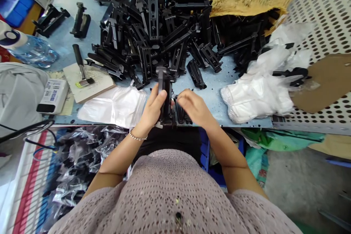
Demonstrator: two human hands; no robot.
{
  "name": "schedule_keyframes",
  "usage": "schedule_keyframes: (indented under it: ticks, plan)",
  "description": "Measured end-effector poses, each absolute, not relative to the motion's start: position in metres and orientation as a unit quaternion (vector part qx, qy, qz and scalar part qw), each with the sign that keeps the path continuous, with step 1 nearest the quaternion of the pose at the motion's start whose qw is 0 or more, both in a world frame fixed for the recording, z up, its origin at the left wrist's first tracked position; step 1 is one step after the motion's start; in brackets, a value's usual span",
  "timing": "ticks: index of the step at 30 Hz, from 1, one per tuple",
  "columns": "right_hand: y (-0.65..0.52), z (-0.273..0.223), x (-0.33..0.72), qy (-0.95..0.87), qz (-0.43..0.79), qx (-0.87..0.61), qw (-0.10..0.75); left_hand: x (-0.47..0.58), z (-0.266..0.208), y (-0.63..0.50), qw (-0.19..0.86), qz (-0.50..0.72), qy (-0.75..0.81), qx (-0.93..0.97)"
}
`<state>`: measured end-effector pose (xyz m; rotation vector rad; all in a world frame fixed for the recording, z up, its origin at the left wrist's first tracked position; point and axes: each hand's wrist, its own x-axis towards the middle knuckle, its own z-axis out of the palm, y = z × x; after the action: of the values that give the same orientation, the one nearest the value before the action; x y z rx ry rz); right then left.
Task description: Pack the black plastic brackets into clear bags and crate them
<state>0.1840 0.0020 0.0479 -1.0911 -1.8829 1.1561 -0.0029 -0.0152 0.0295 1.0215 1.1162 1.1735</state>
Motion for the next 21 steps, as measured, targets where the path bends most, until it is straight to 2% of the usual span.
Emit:
schedule_keyframes:
  ticks: [3,5,10,13,16,19,21]
  plan:
    - [-0.014,0.031,0.177,-0.855,0.255,-0.372,0.255,-0.005,0.032,-0.014,0.599,0.511,0.505,0.353]
    - [-0.023,0.016,0.169,-0.886,0.197,-0.348,0.234,-0.006,0.033,-0.014,0.604,0.510,0.510,0.339]
    - [-0.030,-0.004,0.160,-0.869,0.250,-0.374,0.205,-0.018,0.022,-0.020,0.554,0.544,0.537,0.331]
    - [-0.029,-0.012,0.169,-0.845,0.204,-0.452,0.202,-0.035,0.001,-0.024,0.552,0.528,0.580,0.282]
    - [-0.028,-0.027,0.188,-0.802,0.166,-0.547,0.172,-0.041,-0.024,-0.027,0.574,0.507,0.605,0.217]
    - [-0.028,-0.042,0.212,-0.782,0.188,-0.577,0.141,-0.034,-0.041,-0.026,0.626,0.511,0.563,0.173]
    - [-0.029,-0.043,0.225,-0.769,0.187,-0.592,0.151,-0.029,-0.045,-0.024,0.668,0.508,0.527,0.130]
